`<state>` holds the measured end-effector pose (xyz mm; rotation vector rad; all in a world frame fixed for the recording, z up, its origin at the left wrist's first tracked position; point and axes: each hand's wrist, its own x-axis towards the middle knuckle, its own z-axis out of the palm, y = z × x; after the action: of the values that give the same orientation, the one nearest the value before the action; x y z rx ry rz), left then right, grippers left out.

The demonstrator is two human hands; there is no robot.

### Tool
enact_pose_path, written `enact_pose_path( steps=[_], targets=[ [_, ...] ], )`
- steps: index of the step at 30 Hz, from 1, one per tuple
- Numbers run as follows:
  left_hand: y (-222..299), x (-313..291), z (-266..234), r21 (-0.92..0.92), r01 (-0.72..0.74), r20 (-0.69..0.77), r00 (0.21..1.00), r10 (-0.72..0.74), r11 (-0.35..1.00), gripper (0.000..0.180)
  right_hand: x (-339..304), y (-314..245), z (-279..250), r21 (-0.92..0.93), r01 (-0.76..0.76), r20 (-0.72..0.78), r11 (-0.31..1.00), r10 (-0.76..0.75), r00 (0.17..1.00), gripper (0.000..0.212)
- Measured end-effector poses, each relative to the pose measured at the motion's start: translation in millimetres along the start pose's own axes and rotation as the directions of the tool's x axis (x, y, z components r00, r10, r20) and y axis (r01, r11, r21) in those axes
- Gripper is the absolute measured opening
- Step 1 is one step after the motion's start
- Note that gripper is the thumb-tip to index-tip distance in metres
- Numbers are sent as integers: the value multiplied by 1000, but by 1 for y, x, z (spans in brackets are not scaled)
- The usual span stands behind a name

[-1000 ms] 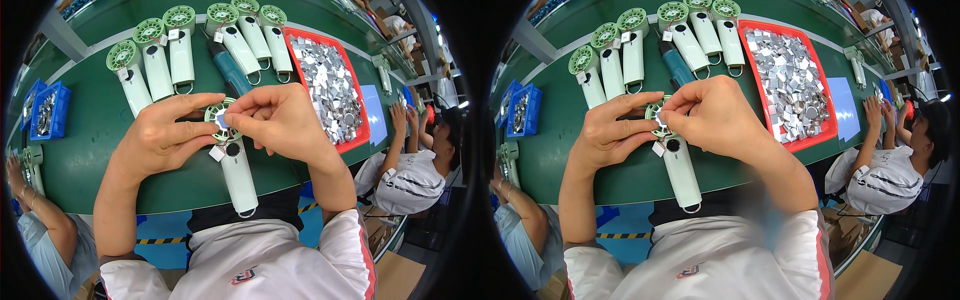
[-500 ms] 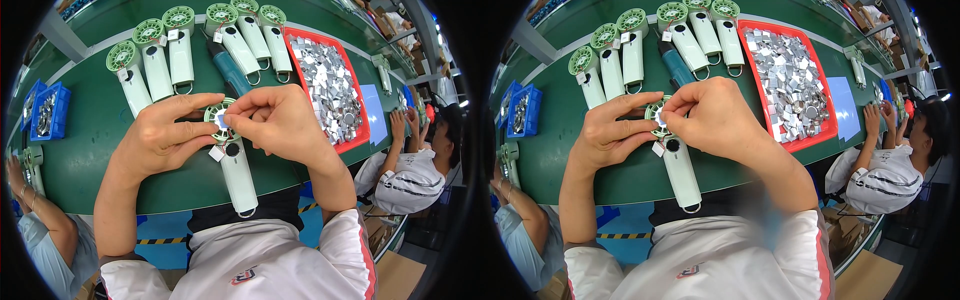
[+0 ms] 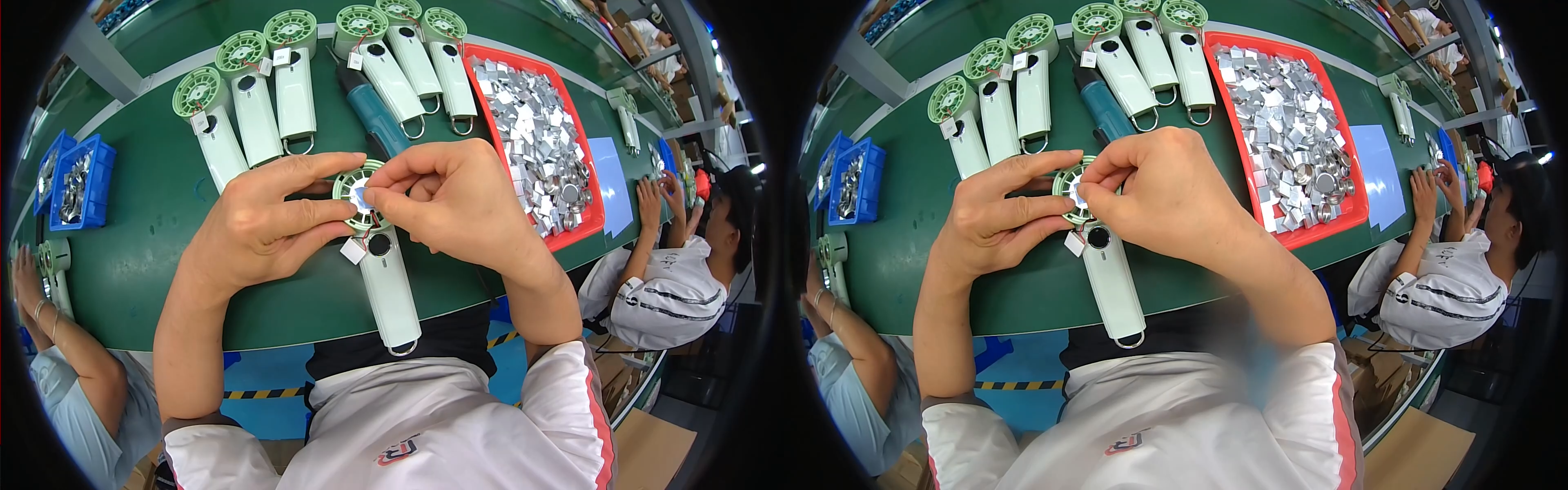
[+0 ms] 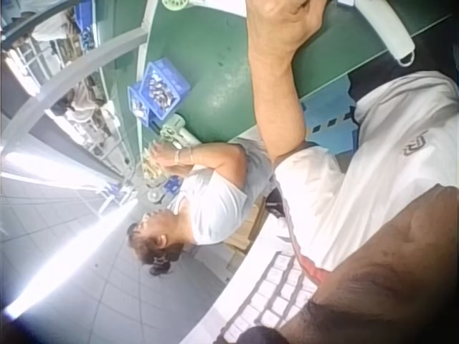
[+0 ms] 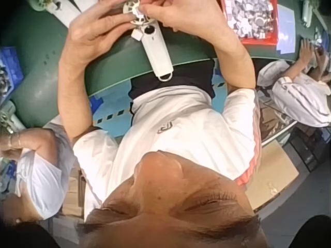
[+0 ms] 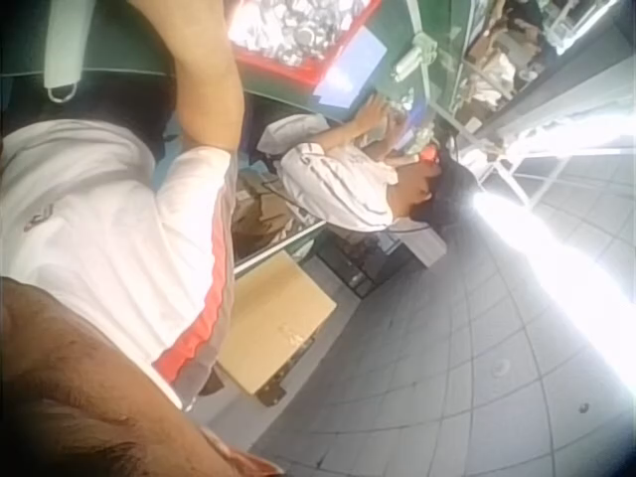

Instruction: The person assembles portable hand fans by inserting an internal disk and a reflective piece into a fan housing, then securing the components with an electric screwdriver.

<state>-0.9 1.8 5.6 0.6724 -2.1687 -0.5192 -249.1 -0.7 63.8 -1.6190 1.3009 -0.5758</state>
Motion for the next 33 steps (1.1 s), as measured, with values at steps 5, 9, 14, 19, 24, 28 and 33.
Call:
enact_pose_path(
  steps=[5,9,14,19,24,28,33],
  targets=[
    [0,1,0,8,-7,-1,1000,7,1000,28,-1,0,0,-4,13,-7,1000,-13,1000,18],
    [-1,1,0,5,-15,0,1000,15,1000,29,-1,4,2,-39,83,-32,996,-84,996,18],
    [0,1,0,-3,-23,-6,1000,23,1000,31,-1,3,2,-73,92,-36,993,-95,995,16],
    [3,1,1,-11,3,-2,1000,-3,1000,32,-1,4,2,-87,111,-38,990,-115,993,16],
    [4,2,0,-6,14,9,1000,-14,1000,33,-1,5,2,-96,125,-40,987,-129,991,16],
    [7,2,0,-2,34,22,999,-34,999,33,-2,3,2,-108,122,-40,987,-127,991,16],
    [8,4,-2,14,43,48,998,-43,999,33,-2,3,1,-130,131,-43,983,-138,989,16]
  ],
)
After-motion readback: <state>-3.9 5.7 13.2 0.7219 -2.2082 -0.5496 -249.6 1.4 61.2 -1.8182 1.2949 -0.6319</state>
